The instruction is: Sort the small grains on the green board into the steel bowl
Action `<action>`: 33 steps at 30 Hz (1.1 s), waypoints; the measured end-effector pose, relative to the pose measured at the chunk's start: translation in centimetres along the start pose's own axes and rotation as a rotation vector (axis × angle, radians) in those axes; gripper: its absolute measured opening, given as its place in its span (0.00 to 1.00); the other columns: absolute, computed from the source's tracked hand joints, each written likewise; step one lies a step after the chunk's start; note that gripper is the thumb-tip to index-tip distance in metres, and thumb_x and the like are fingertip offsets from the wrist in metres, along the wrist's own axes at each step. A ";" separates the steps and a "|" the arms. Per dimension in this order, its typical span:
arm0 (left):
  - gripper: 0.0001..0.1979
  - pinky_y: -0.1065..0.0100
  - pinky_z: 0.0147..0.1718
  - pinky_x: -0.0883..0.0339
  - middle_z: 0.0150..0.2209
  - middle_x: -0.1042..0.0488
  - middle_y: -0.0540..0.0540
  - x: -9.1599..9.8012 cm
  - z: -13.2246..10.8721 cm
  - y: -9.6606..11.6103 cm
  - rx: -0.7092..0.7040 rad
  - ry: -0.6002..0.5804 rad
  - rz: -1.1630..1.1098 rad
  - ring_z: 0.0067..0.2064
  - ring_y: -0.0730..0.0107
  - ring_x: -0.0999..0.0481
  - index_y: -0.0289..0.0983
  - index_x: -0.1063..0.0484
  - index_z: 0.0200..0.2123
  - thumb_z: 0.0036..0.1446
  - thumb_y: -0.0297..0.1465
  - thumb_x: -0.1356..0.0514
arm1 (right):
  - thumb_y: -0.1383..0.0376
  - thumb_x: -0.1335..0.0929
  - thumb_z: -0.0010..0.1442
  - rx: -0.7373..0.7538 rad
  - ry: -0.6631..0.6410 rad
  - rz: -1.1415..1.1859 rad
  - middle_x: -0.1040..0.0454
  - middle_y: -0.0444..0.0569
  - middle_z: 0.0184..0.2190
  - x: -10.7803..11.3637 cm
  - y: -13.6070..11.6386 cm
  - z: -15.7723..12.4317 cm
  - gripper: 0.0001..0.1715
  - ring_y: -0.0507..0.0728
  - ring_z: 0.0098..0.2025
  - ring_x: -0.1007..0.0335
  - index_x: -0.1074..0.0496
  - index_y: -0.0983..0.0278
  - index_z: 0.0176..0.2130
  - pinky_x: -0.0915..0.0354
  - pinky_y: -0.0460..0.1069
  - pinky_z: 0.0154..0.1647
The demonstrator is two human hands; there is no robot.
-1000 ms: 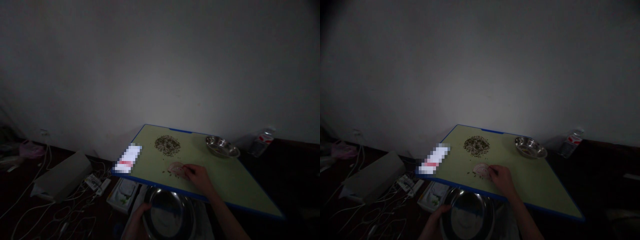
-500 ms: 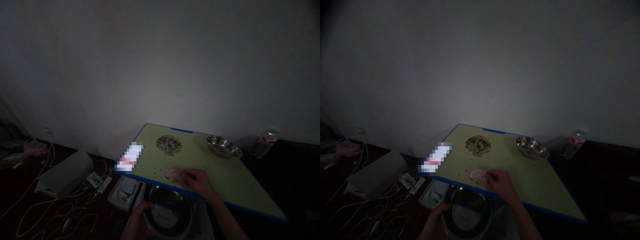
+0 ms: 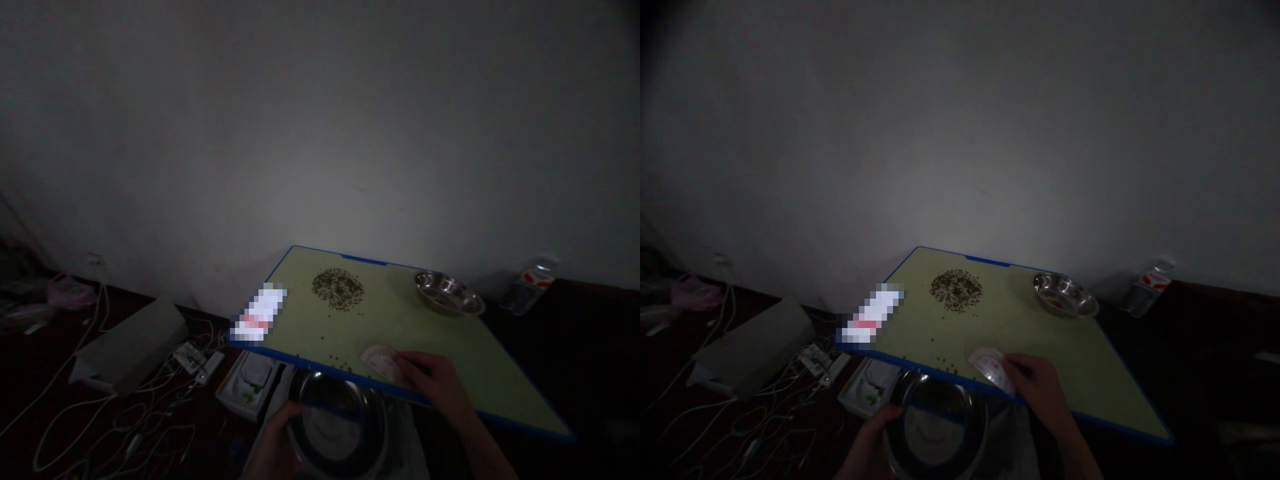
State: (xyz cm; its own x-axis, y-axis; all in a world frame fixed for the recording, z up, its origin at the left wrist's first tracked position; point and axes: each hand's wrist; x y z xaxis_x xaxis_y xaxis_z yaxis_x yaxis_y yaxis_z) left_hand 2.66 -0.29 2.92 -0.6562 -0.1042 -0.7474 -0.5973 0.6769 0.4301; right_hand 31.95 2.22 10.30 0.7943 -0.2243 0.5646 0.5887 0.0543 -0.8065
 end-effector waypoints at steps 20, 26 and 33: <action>0.12 0.66 0.34 0.30 0.24 0.16 0.45 -0.6 -0.3 0.4 -0.042 -0.013 0.024 0.27 0.62 0.19 0.32 0.17 0.26 0.48 0.36 0.33 | 0.46 0.33 0.55 -0.018 -0.161 0.105 0.28 0.46 0.18 -0.9 -2.0 0.7 0.25 0.55 0.24 0.34 0.22 0.64 0.25 0.39 0.49 0.28; 0.10 0.65 0.37 0.29 0.25 0.15 0.45 -0.6 -0.8 0.8 -0.072 0.029 0.018 0.29 0.61 0.18 0.32 0.17 0.27 0.49 0.35 0.34 | 0.49 0.34 0.57 0.039 -0.254 0.092 0.30 0.46 0.17 -1.5 -2.5 1.4 0.25 0.55 0.24 0.33 0.27 0.63 0.20 0.39 0.49 0.29; 0.08 0.64 0.36 0.29 0.26 0.14 0.45 -0.8 -1.4 1.2 -0.116 0.043 0.019 0.31 0.59 0.17 0.35 0.17 0.26 0.46 0.35 0.31 | 0.52 0.34 0.58 0.071 -0.341 0.085 0.30 0.44 0.17 -1.6 -2.9 1.4 0.23 0.54 0.24 0.34 0.29 0.62 0.19 0.40 0.48 0.28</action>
State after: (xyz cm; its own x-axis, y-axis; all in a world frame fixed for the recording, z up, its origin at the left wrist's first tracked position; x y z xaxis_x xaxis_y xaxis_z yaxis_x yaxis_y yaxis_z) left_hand 1.85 -0.37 4.75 -0.6856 -0.1246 -0.7173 -0.6322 0.5904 0.5017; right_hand 29.16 3.74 11.98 0.8382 0.1208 0.5319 0.5180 0.1290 -0.8456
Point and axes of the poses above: each hand's wrist, its own z-axis towards the middle knuckle, its own x-axis out of the back of the hand, y = z × x
